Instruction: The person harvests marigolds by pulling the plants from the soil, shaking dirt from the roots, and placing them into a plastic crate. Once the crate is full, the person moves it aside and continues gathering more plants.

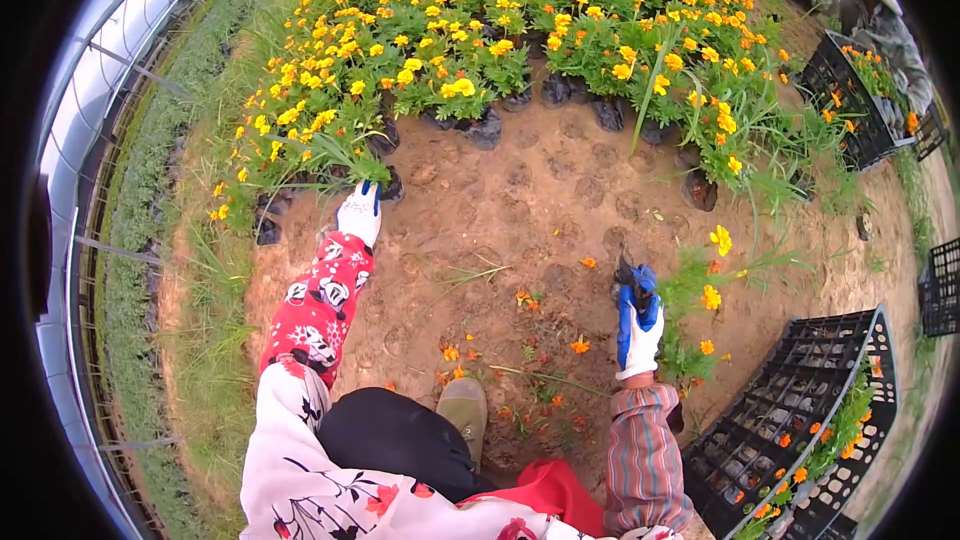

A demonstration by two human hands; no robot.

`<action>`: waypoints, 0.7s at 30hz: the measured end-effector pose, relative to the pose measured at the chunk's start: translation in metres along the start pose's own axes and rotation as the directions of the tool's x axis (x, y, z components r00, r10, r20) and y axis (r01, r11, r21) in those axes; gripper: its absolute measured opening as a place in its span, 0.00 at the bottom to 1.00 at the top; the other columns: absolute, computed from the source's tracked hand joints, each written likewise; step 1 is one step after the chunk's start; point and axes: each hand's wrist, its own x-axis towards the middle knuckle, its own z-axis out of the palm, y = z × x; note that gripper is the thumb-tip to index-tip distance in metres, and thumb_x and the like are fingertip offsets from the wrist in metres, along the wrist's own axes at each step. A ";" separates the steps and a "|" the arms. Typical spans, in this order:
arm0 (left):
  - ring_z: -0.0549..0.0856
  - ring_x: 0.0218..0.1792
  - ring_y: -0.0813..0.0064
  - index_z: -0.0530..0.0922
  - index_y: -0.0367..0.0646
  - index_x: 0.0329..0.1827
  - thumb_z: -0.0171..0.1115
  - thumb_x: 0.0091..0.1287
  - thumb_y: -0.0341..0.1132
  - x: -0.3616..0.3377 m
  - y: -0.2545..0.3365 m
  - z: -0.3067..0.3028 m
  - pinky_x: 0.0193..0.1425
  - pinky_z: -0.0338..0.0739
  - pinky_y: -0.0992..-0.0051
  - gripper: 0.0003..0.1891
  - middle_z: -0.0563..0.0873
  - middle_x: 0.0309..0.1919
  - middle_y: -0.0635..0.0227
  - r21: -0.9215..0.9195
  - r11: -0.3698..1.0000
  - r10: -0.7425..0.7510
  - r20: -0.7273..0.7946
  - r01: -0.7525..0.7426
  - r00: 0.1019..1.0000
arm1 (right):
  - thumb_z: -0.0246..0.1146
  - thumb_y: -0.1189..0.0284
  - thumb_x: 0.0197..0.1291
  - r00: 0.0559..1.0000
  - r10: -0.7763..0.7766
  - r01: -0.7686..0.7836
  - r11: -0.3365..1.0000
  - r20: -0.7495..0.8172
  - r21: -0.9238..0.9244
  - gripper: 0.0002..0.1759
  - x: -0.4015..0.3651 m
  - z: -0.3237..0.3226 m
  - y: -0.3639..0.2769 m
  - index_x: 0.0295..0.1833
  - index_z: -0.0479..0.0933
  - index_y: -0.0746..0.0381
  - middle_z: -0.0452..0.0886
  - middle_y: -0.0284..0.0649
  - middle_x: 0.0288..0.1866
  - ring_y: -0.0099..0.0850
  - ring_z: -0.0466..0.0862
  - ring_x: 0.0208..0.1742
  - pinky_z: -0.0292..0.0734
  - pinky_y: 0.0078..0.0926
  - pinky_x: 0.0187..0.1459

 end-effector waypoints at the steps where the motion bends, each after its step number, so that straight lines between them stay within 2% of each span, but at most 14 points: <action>1: 0.83 0.40 0.60 0.71 0.47 0.57 0.52 0.61 0.32 0.014 -0.007 0.002 0.42 0.77 0.63 0.20 0.81 0.45 0.60 0.152 0.983 0.087 0.121 -0.105 0.989 | 0.58 0.76 0.61 0.999 0.015 -0.006 0.977 0.039 -0.211 0.24 0.009 -0.014 0.027 0.64 0.66 0.65 0.71 0.41 0.62 0.28 0.70 0.62 0.64 0.27 0.62; 3: 0.84 0.39 0.62 0.74 0.47 0.54 0.49 0.62 0.32 0.037 -0.014 0.014 0.39 0.79 0.63 0.17 0.83 0.45 0.65 0.309 0.950 -0.059 0.343 -0.053 0.938 | 0.61 0.74 0.59 0.959 0.227 -0.284 0.797 -0.173 -0.532 0.28 0.014 -0.030 0.071 0.65 0.64 0.64 0.70 0.45 0.62 0.36 0.72 0.61 0.63 0.31 0.63; 4: 0.85 0.39 0.64 0.76 0.47 0.53 0.50 0.62 0.33 0.049 -0.023 0.026 0.38 0.79 0.64 0.16 0.84 0.44 0.66 0.342 0.934 -0.044 0.407 -0.107 0.912 | 0.61 0.70 0.59 1.000 0.017 -0.015 0.733 -0.004 -0.680 0.31 0.014 -0.053 0.111 0.67 0.62 0.63 0.66 0.50 0.65 0.43 0.69 0.64 0.62 0.36 0.63; 5: 0.85 0.40 0.66 0.78 0.48 0.52 0.50 0.63 0.35 0.057 -0.038 0.046 0.37 0.79 0.64 0.15 0.85 0.43 0.67 0.372 0.914 -0.037 0.469 -0.159 0.882 | 0.61 0.70 0.59 1.000 0.013 -0.012 0.734 -0.004 -0.679 0.31 0.015 -0.064 0.124 0.67 0.62 0.63 0.66 0.50 0.65 0.43 0.69 0.64 0.62 0.36 0.63; 7: 0.85 0.42 0.68 0.79 0.48 0.50 0.50 0.64 0.36 0.058 -0.051 0.059 0.39 0.79 0.66 0.15 0.85 0.44 0.67 0.344 0.933 -0.044 0.404 -0.108 0.914 | 0.64 0.68 0.57 0.982 -0.054 0.191 0.332 0.183 -0.924 0.34 0.011 -0.083 0.140 0.68 0.60 0.63 0.68 0.51 0.63 0.43 0.72 0.60 0.67 0.36 0.60; 9: 0.85 0.43 0.69 0.80 0.48 0.49 0.49 0.65 0.38 0.061 -0.041 0.039 0.40 0.79 0.68 0.15 0.85 0.44 0.67 0.314 0.947 -0.040 0.338 -0.073 0.940 | 0.65 0.66 0.56 0.962 -0.049 0.271 0.098 0.267 -0.958 0.36 0.004 -0.078 0.122 0.68 0.60 0.63 0.69 0.51 0.61 0.43 0.74 0.58 0.69 0.37 0.58; 10: 0.84 0.44 0.66 0.81 0.49 0.48 0.53 0.62 0.41 0.060 -0.019 -0.004 0.44 0.78 0.67 0.15 0.85 0.43 0.65 0.252 0.962 -0.006 0.407 -0.106 0.913 | 0.67 0.67 0.55 0.997 -0.016 0.074 0.495 0.076 -0.866 0.37 0.002 -0.055 0.073 0.68 0.60 0.64 0.71 0.50 0.60 0.41 0.76 0.56 0.71 0.36 0.56; 11: 0.84 0.44 0.63 0.81 0.49 0.47 0.57 0.60 0.44 0.057 -0.003 -0.028 0.47 0.77 0.65 0.15 0.85 0.43 0.62 0.188 0.973 0.031 0.475 -0.136 0.879 | 0.68 0.68 0.53 0.992 0.093 -0.128 0.795 -0.089 -0.593 0.37 -0.004 -0.038 0.031 0.67 0.60 0.64 0.72 0.48 0.58 0.39 0.78 0.53 0.73 0.35 0.54; 13: 0.84 0.42 0.58 0.83 0.44 0.37 0.60 0.56 0.46 0.049 0.014 -0.039 0.47 0.77 0.62 0.16 0.85 0.37 0.55 0.051 0.998 0.001 0.502 -0.031 0.865 | 0.69 0.70 0.53 0.969 0.183 -0.234 0.895 -0.166 -0.379 0.36 -0.025 -0.030 0.003 0.66 0.62 0.63 0.77 0.41 0.50 0.26 0.79 0.45 0.76 0.24 0.47; 15: 0.84 0.41 0.57 0.84 0.43 0.34 0.59 0.55 0.47 0.029 0.034 -0.066 0.46 0.77 0.62 0.16 0.85 0.36 0.55 -0.001 0.996 0.072 0.546 -0.086 0.835 | 0.68 0.73 0.53 0.952 0.263 -0.300 0.899 -0.155 -0.318 0.34 -0.047 -0.032 0.003 0.65 0.63 0.63 0.79 0.37 0.43 0.22 0.79 0.40 0.76 0.22 0.44; 16: 0.84 0.40 0.56 0.84 0.42 0.32 0.59 0.55 0.47 0.017 0.035 -0.064 0.44 0.77 0.62 0.16 0.85 0.34 0.56 -0.017 0.993 0.107 0.540 -0.117 0.835 | 0.65 0.78 0.56 0.955 0.291 -0.295 0.932 -0.050 -0.210 0.29 -0.060 -0.030 0.006 0.63 0.65 0.64 0.78 0.33 0.39 0.20 0.77 0.39 0.74 0.18 0.46; 19: 0.84 0.31 0.59 0.83 0.43 0.27 0.59 0.55 0.47 -0.007 0.028 -0.056 0.39 0.78 0.64 0.15 0.84 0.25 0.58 -0.035 0.998 0.069 0.515 -0.059 0.854 | 0.65 0.73 0.55 0.907 0.361 -0.276 0.898 0.216 -0.341 0.21 -0.080 -0.005 -0.004 0.55 0.73 0.65 0.82 0.38 0.38 0.19 0.79 0.37 0.76 0.21 0.42; 20: 0.84 0.27 0.62 0.82 0.42 0.25 0.59 0.55 0.47 -0.009 0.027 -0.062 0.34 0.78 0.65 0.16 0.84 0.23 0.58 -0.140 0.990 0.089 0.548 -0.013 0.832 | 0.66 0.73 0.54 0.922 0.222 -0.061 0.892 0.317 -0.448 0.23 -0.085 0.001 -0.006 0.56 0.72 0.65 0.83 0.40 0.37 0.24 0.81 0.37 0.76 0.24 0.42; 21: 0.83 0.23 0.65 0.82 0.41 0.24 0.59 0.55 0.47 -0.011 0.027 -0.079 0.29 0.77 0.67 0.16 0.83 0.21 0.59 -0.236 0.971 0.106 0.578 0.042 0.809 | 0.67 0.71 0.53 0.832 0.355 -0.129 0.871 0.426 -0.474 0.24 -0.084 0.006 -0.024 0.56 0.73 0.65 0.83 0.42 0.39 0.30 0.83 0.39 0.77 0.27 0.44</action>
